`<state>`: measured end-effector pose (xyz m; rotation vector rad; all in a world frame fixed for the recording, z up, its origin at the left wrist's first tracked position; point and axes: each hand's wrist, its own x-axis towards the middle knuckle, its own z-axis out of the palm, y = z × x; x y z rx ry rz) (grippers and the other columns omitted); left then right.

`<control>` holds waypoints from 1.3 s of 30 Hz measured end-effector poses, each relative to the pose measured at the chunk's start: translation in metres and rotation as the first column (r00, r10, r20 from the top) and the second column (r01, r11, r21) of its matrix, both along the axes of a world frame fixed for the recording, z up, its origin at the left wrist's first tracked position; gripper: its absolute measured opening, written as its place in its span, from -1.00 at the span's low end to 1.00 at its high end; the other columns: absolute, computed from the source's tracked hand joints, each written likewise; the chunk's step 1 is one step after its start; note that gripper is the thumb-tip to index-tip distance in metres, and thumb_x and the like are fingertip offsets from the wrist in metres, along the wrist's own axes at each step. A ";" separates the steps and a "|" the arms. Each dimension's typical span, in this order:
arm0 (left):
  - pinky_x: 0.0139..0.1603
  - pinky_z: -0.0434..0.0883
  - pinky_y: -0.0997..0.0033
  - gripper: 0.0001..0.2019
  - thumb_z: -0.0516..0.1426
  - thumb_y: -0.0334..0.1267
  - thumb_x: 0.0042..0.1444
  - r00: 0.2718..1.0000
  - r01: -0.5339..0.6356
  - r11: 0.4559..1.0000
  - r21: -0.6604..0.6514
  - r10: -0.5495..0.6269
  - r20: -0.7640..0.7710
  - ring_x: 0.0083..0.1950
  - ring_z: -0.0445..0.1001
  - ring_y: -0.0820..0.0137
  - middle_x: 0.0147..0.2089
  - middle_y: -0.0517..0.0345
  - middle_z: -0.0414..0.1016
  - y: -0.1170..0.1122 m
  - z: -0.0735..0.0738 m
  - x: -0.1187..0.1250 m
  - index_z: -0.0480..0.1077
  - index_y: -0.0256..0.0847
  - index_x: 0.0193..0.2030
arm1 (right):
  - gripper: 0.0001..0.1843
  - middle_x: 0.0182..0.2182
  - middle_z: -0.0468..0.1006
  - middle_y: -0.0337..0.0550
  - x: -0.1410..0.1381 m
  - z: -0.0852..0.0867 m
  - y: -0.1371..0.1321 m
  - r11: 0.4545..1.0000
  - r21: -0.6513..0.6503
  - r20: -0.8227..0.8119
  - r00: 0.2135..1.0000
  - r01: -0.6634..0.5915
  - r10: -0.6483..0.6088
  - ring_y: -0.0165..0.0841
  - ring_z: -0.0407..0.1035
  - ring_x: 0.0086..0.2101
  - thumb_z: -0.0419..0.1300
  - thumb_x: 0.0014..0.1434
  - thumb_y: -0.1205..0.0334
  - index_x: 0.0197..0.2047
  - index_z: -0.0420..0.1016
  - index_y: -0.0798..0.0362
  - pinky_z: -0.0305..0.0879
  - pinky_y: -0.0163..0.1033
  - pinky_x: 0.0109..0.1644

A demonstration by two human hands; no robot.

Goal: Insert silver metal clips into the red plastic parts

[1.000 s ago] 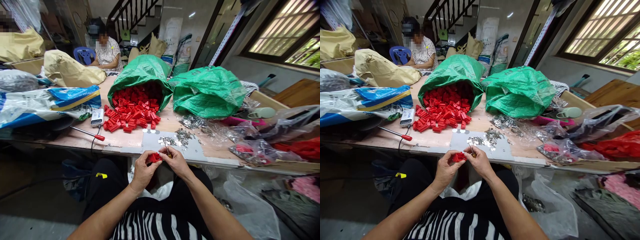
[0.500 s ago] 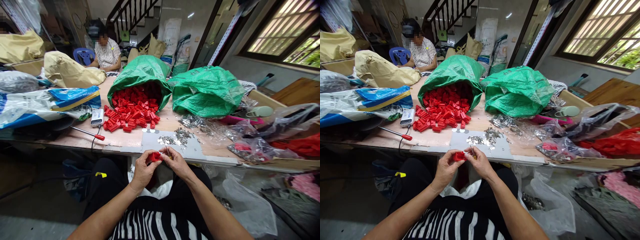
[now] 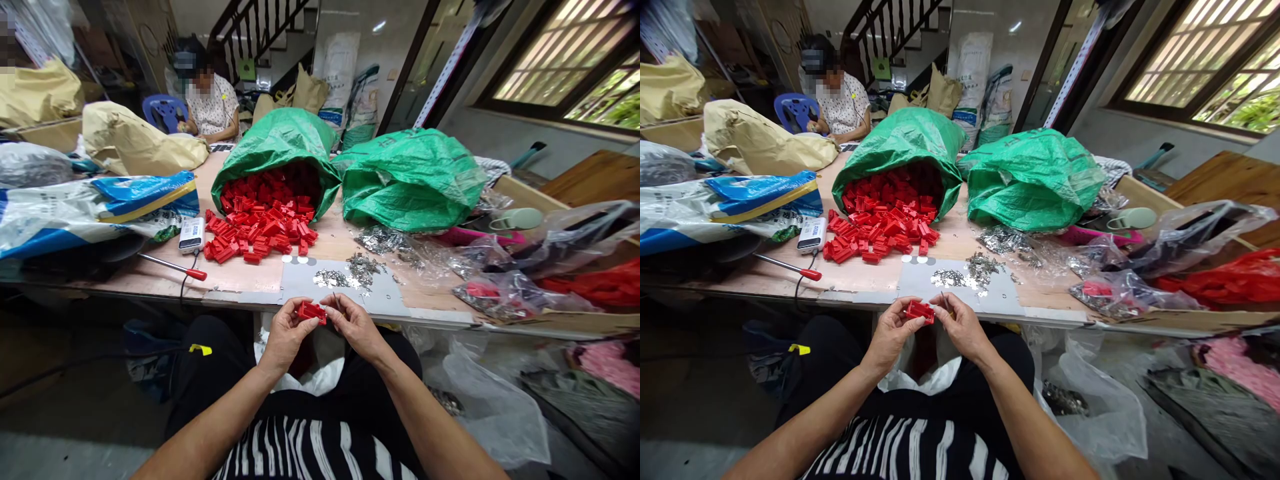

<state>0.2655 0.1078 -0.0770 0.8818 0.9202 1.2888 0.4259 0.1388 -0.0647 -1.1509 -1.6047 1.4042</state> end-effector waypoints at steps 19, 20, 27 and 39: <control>-0.07 0.38 0.42 -0.72 0.23 -0.25 0.04 0.934 0.085 0.971 0.224 0.001 -0.356 -0.15 0.48 0.39 -0.16 0.10 0.51 0.008 -0.005 -0.005 0.39 -0.23 -0.09 | -0.51 -0.37 0.26 -0.22 0.003 -0.007 0.007 0.998 -0.009 0.048 0.997 -0.056 0.056 -0.45 0.18 -0.38 0.19 0.13 -0.05 0.01 0.26 0.09 0.14 -0.34 -0.32; -0.09 0.38 0.42 -0.72 0.24 -0.25 0.03 0.911 0.082 0.969 0.232 0.021 -0.412 -0.17 0.47 0.40 -0.18 0.12 0.52 0.013 -0.005 -0.008 0.40 -0.22 -0.09 | -0.51 -0.33 0.29 -0.18 0.004 -0.007 0.009 0.999 0.025 0.099 0.994 -0.047 0.045 -0.43 0.20 -0.35 0.15 0.16 -0.04 0.05 0.26 0.08 0.16 -0.32 -0.29; 0.03 0.35 0.33 -0.64 0.23 -0.36 0.00 0.720 0.090 0.940 0.328 0.166 -0.673 -0.08 0.45 0.35 -0.09 0.10 0.50 0.047 -0.008 -0.031 0.42 -0.20 -0.01 | -0.66 -0.20 0.40 -0.03 0.007 -0.010 0.025 0.958 0.282 0.430 0.899 -0.046 -0.083 -0.31 0.30 -0.22 0.00 0.24 0.16 -0.01 0.43 0.08 0.22 -0.20 -0.12; 0.07 0.36 0.28 -0.62 0.25 -0.36 -0.03 0.650 0.185 0.933 0.310 0.120 -0.751 -0.06 0.45 0.34 -0.08 0.13 0.50 0.061 -0.029 -0.036 0.43 -0.15 -0.01 | -0.88 -0.34 0.49 -0.19 -0.009 -0.016 0.037 0.926 0.342 0.548 0.834 -0.161 -0.057 -0.38 0.34 -0.32 0.11 0.16 0.27 -0.26 0.46 0.04 0.18 -0.28 -0.24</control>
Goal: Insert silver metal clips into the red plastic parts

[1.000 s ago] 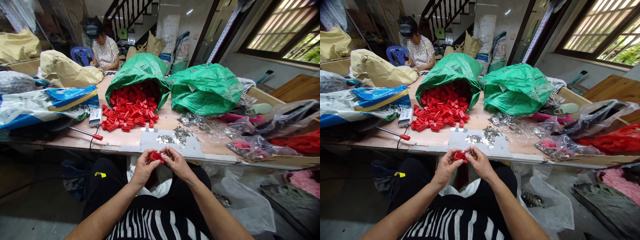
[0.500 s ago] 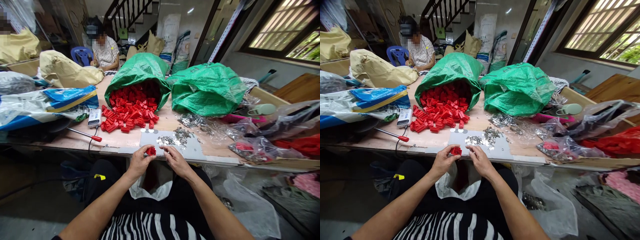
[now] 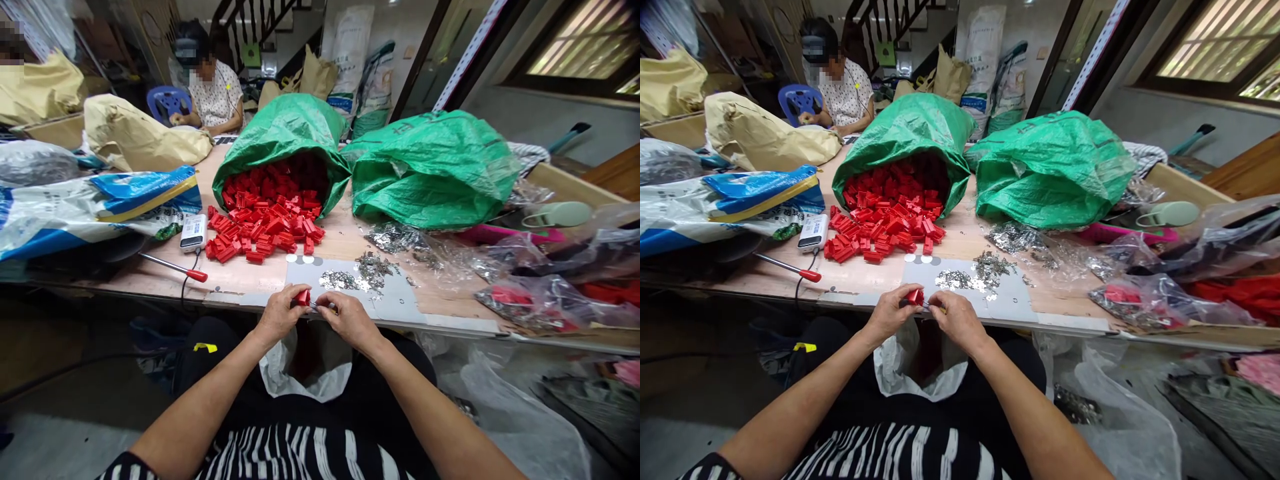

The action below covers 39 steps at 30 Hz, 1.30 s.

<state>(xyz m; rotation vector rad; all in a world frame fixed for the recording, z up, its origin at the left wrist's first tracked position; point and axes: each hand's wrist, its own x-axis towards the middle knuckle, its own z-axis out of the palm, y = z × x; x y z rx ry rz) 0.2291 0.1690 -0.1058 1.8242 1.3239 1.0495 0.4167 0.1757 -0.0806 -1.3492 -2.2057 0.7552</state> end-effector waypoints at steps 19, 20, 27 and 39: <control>0.09 0.35 0.27 -0.60 0.24 -0.36 -0.02 1.000 0.015 1.000 0.010 -0.015 -0.025 -0.01 0.45 0.32 -0.04 0.13 0.50 0.002 0.002 0.002 0.42 -0.13 0.01 | -0.87 -0.34 0.47 -0.13 -0.002 0.010 0.007 0.997 -0.070 0.154 0.988 -0.019 0.030 -0.36 0.32 -0.30 0.10 0.16 0.35 -0.30 0.48 0.06 0.15 -0.28 -0.22; 0.06 0.36 0.30 -0.61 0.24 -0.37 -0.02 1.000 0.009 1.000 0.020 -0.009 -0.022 -0.02 0.45 0.33 -0.04 0.13 0.50 0.002 0.002 0.003 0.42 -0.14 0.01 | -0.88 -0.34 0.47 -0.14 -0.003 0.011 0.007 0.996 -0.085 0.164 0.986 -0.014 0.028 -0.35 0.32 -0.30 0.10 0.15 0.35 -0.31 0.47 0.05 0.14 -0.28 -0.22; -0.05 0.37 0.37 -0.69 0.18 -0.42 0.01 0.996 -0.047 0.997 0.054 0.051 -0.079 -0.12 0.47 0.36 -0.12 0.16 0.52 0.001 0.001 0.010 0.42 -0.17 -0.06 | -0.89 -0.32 0.45 -0.10 -0.017 0.005 -0.004 0.996 -0.014 0.232 0.969 0.086 -0.081 -0.34 0.31 -0.30 0.07 0.16 0.38 -0.31 0.42 0.08 0.10 -0.28 -0.23; -0.09 0.33 0.45 -0.67 0.21 -0.24 0.01 0.999 0.004 1.000 -0.010 -0.004 0.039 -0.18 0.43 0.42 -0.15 0.18 0.49 0.001 -0.009 -0.001 0.39 -0.17 -0.04 | -0.94 -0.36 0.48 -0.17 -0.005 0.005 0.001 0.997 -0.060 0.067 0.997 0.042 -0.038 -0.40 0.31 -0.34 0.11 0.12 0.35 -0.34 0.41 0.10 0.12 -0.33 -0.25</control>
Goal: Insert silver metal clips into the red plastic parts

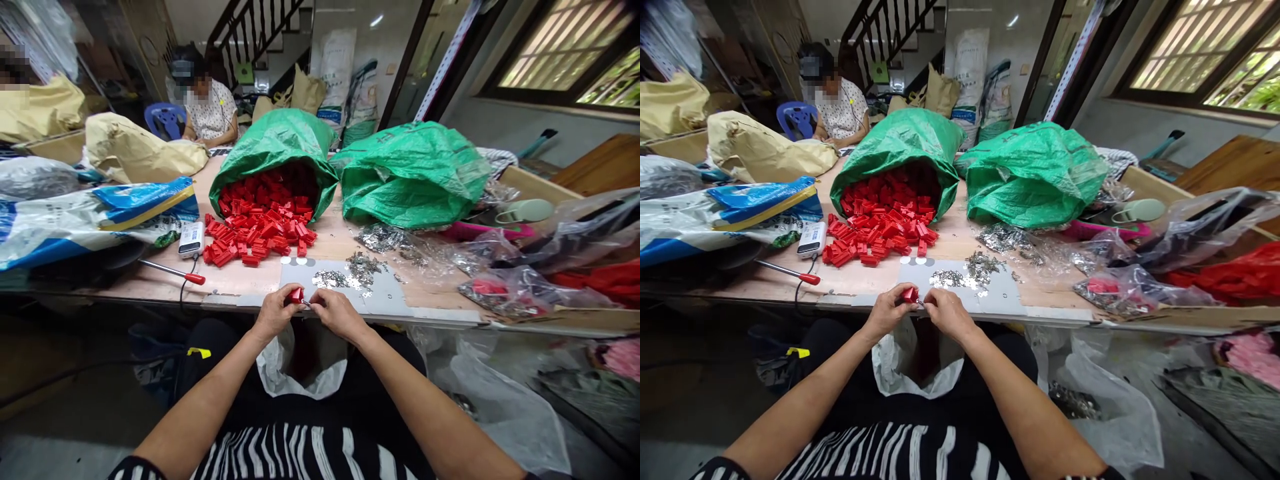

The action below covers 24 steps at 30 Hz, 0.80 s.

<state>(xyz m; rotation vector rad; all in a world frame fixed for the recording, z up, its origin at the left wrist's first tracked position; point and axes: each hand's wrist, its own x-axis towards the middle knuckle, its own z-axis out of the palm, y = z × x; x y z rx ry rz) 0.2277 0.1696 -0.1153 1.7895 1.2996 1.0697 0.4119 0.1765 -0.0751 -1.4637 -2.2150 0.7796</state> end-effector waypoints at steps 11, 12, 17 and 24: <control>-0.01 0.32 0.44 -0.64 0.22 -0.23 0.04 0.999 0.044 0.999 -0.021 -0.044 0.011 -0.10 0.44 0.39 -0.07 0.17 0.48 0.002 -0.004 -0.003 0.38 -0.14 0.01 | -0.90 -0.40 0.48 -0.19 0.002 0.000 0.004 0.996 -0.090 -0.062 0.998 -0.013 0.007 -0.45 0.30 -0.46 0.10 0.13 0.29 -0.36 0.41 0.10 0.13 -0.36 -0.34; -0.01 0.32 0.44 -0.64 0.22 -0.23 0.03 0.999 0.045 0.999 -0.025 -0.044 0.008 -0.10 0.44 0.39 -0.07 0.17 0.48 0.001 -0.004 -0.003 0.38 -0.14 0.01 | -0.90 -0.40 0.48 -0.20 0.003 -0.001 0.004 0.995 -0.096 -0.065 0.998 -0.014 0.008 -0.45 0.30 -0.46 0.10 0.13 0.28 -0.36 0.41 0.10 0.13 -0.36 -0.34; -0.04 0.32 0.45 -0.65 0.22 -0.24 0.03 0.999 0.033 0.999 -0.026 -0.033 -0.013 -0.12 0.44 0.39 -0.09 0.18 0.49 0.001 -0.002 -0.001 0.38 -0.13 0.00 | -0.90 -0.40 0.49 -0.19 0.003 -0.002 0.006 0.994 -0.106 -0.062 0.998 -0.020 0.013 -0.44 0.30 -0.43 0.11 0.12 0.30 -0.36 0.43 0.11 0.12 -0.35 -0.32; -0.11 0.32 0.47 -0.69 0.23 -0.25 0.03 0.999 -0.005 1.000 -0.021 0.004 -0.036 -0.19 0.43 0.41 -0.17 0.19 0.49 0.001 -0.002 0.001 0.39 -0.16 -0.06 | -0.93 -0.37 0.48 -0.17 -0.004 -0.002 0.008 0.998 -0.050 -0.025 0.999 -0.024 0.023 -0.41 0.30 -0.34 0.10 0.08 0.38 -0.37 0.42 0.11 0.10 -0.34 -0.27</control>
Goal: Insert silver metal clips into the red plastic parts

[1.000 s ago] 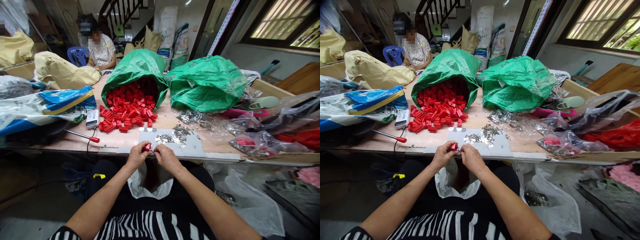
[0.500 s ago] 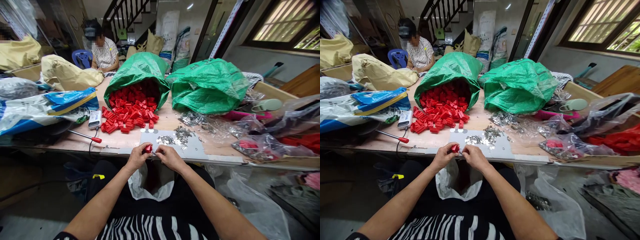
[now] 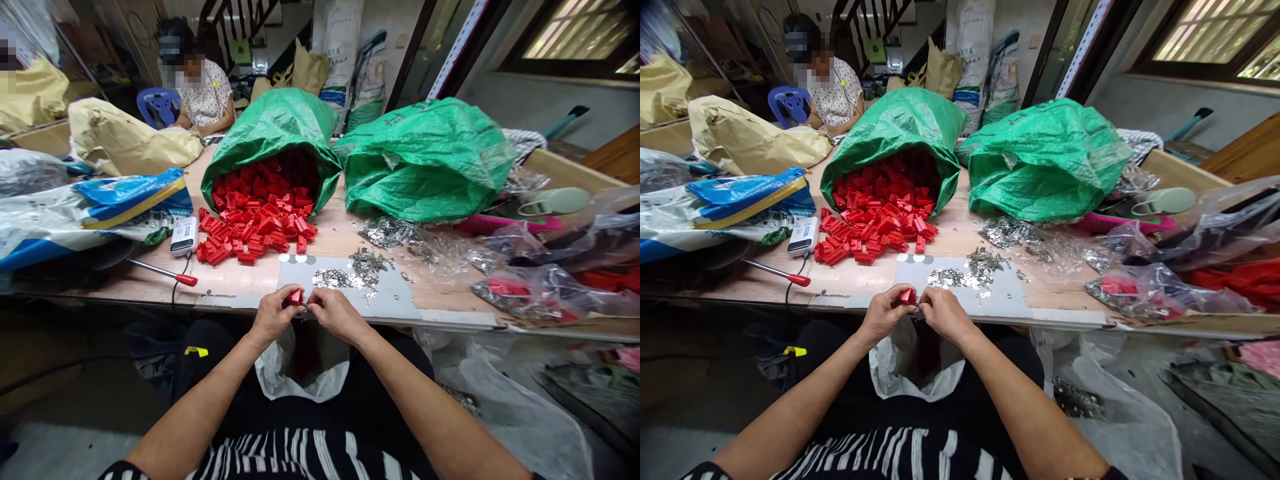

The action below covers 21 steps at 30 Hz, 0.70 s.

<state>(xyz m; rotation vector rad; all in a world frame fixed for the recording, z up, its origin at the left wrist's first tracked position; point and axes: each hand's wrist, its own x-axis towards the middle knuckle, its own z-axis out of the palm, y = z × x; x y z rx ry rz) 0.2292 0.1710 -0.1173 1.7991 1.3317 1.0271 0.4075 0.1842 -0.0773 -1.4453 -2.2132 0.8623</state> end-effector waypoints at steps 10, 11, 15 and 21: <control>-0.09 0.33 0.44 -0.71 0.25 -0.28 -0.02 0.982 -0.030 0.998 -0.057 0.039 0.183 -0.18 0.42 0.40 -0.18 0.13 0.47 -0.011 0.004 -0.001 0.39 -0.22 -0.12 | -0.82 -0.26 0.43 -0.12 0.016 0.003 -0.011 0.999 0.018 -0.196 0.980 -0.029 0.032 -0.37 0.30 -0.25 0.00 0.23 0.25 -0.18 0.40 0.08 0.18 -0.28 -0.17; -0.09 0.32 0.43 -0.71 0.25 -0.29 -0.02 0.981 -0.047 0.997 -0.064 0.058 0.188 -0.19 0.42 0.40 -0.20 0.14 0.47 -0.014 0.006 0.000 0.39 -0.22 -0.13 | -0.81 -0.25 0.42 -0.11 0.020 0.004 -0.016 0.999 0.032 -0.211 0.977 -0.020 0.026 -0.37 0.30 -0.24 -0.02 0.24 0.24 -0.16 0.37 0.08 0.18 -0.28 -0.17; -0.08 0.31 0.44 -0.67 0.26 -0.28 -0.04 0.933 -0.085 0.992 -0.092 0.111 0.343 -0.19 0.40 0.42 -0.21 0.14 0.44 -0.029 0.017 0.006 0.36 -0.20 -0.10 | -0.82 -0.33 0.41 -0.18 0.027 0.009 -0.037 0.999 -0.031 -0.245 0.970 -0.014 0.006 -0.42 0.28 -0.37 -0.08 0.30 0.21 -0.10 0.25 0.06 0.16 -0.30 -0.26; -0.01 0.33 0.39 -0.78 0.24 -0.21 0.02 0.511 0.175 0.909 -0.378 0.245 0.824 -0.18 0.48 0.41 -0.27 0.13 0.46 -0.051 0.044 0.017 0.32 -0.26 -0.27 | -0.59 -0.53 0.28 -0.32 0.021 0.024 -0.060 0.989 -0.086 -0.363 0.928 -0.123 0.084 -0.47 0.20 -0.47 -0.11 0.35 0.15 0.22 0.10 0.05 0.15 -0.34 -0.29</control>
